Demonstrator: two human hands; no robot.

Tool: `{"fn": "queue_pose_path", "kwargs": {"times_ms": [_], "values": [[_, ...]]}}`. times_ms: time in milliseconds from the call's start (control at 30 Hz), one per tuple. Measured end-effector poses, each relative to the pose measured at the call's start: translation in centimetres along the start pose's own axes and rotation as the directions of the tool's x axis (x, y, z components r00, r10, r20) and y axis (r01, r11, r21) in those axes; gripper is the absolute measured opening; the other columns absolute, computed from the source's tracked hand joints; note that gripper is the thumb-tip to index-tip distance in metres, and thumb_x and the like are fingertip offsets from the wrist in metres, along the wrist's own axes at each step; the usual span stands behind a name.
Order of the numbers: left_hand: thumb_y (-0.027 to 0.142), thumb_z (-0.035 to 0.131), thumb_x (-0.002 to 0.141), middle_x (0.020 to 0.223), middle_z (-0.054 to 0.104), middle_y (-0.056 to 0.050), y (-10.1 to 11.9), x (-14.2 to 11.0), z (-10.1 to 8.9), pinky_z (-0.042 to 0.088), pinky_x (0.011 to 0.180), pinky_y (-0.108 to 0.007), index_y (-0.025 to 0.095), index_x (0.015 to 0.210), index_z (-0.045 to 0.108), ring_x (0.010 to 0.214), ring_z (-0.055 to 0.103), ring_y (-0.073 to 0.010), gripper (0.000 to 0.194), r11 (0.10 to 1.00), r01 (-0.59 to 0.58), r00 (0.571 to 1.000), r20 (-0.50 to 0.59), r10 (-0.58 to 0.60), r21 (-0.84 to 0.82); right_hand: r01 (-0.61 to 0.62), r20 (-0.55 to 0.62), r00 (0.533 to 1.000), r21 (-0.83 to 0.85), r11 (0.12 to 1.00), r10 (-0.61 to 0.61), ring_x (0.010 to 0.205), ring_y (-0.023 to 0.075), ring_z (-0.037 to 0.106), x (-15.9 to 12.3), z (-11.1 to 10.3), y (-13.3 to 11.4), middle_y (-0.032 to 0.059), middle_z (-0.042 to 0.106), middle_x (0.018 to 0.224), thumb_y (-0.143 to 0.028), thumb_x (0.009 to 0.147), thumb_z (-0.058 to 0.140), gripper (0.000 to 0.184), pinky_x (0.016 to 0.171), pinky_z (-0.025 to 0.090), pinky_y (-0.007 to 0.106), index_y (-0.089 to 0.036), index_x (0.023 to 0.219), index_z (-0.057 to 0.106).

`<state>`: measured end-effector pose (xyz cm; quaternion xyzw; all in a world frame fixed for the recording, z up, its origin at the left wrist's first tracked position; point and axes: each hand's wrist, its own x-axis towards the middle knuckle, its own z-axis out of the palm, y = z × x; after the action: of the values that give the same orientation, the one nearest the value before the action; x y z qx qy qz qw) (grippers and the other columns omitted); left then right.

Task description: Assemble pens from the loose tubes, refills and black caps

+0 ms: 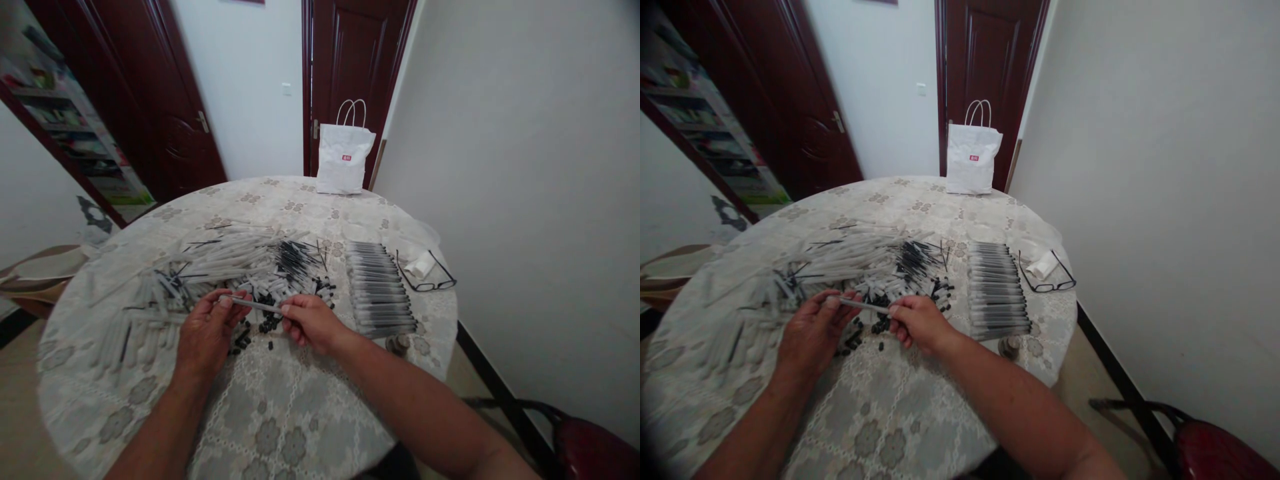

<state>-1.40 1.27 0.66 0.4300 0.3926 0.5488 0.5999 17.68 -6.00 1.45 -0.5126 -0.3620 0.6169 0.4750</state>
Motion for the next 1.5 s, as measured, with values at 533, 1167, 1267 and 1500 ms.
{"fn": "queue_pose_path", "kwargs": {"times_ms": [533, 1167, 1267, 1500], "values": [[0.052, 0.070, 0.084, 0.081, 0.077, -0.005, 1.6, -1.9, -0.2, 0.057, 0.065, -0.031, 0.021, 0.093, 0.072, 0.064, 0.070, -0.0197, 0.033, 0.836, -0.147, 0.989, 0.097, 0.113, 0.529, 0.092, 0.115, 0.856, -0.993, -0.070, -0.504, 0.099, 0.0208, 0.060, -6.2, -11.2, -8.6, 0.0077, 0.070, 0.100, -0.023, 0.096, 0.061, 0.015, 0.094, 0.041, 0.031, -0.017, 0.101, 0.075], [0.045, 0.061, 0.087, 0.093, 0.075, -0.007, 1.1, -0.7, -1.6, 0.051, 0.056, -0.025, 0.020, 0.100, 0.066, 0.073, 0.068, -0.0186, 0.029, 0.838, -0.148, 0.970, -0.088, 0.227, 0.525, -0.171, -0.102, 0.912, -0.975, -0.144, -0.398, 0.107, 0.0217, 0.067, -4.6, -16.6, -7.2, 0.0117, 0.075, 0.114, -0.016, 0.095, 0.051, 0.031, 0.095, 0.044, 0.027, -0.017, 0.114, 0.076], [0.044, 0.061, 0.086, 0.095, 0.075, -0.008, 0.8, -0.4, -1.8, 0.051, 0.059, -0.026, 0.020, 0.102, 0.066, 0.076, 0.070, -0.0200, 0.030, 0.830, -0.120, 0.975, -0.092, 0.201, 0.545, -0.047, 0.007, 0.923, -0.990, -0.130, -0.385, 0.107, 0.0218, 0.067, -3.6, -11.6, -7.3, 0.0107, 0.074, 0.113, -0.024, 0.098, 0.052, 0.028, 0.093, 0.044, 0.027, -0.019, 0.115, 0.074], [0.042, 0.061, 0.085, 0.090, 0.075, -0.006, 0.6, -0.1, -2.2, 0.051, 0.068, -0.029, 0.020, 0.102, 0.069, 0.074, 0.070, -0.0204, 0.028, 0.789, -0.118, 0.972, -0.093, 0.216, 0.602, -0.006, 0.039, 0.960, -0.988, -0.157, -0.278, 0.107, 0.0234, 0.066, 0.8, -3.3, -4.9, 0.0118, 0.071, 0.115, -0.028, 0.097, 0.054, 0.027, 0.087, 0.045, 0.029, -0.021, 0.119, 0.069]]}}
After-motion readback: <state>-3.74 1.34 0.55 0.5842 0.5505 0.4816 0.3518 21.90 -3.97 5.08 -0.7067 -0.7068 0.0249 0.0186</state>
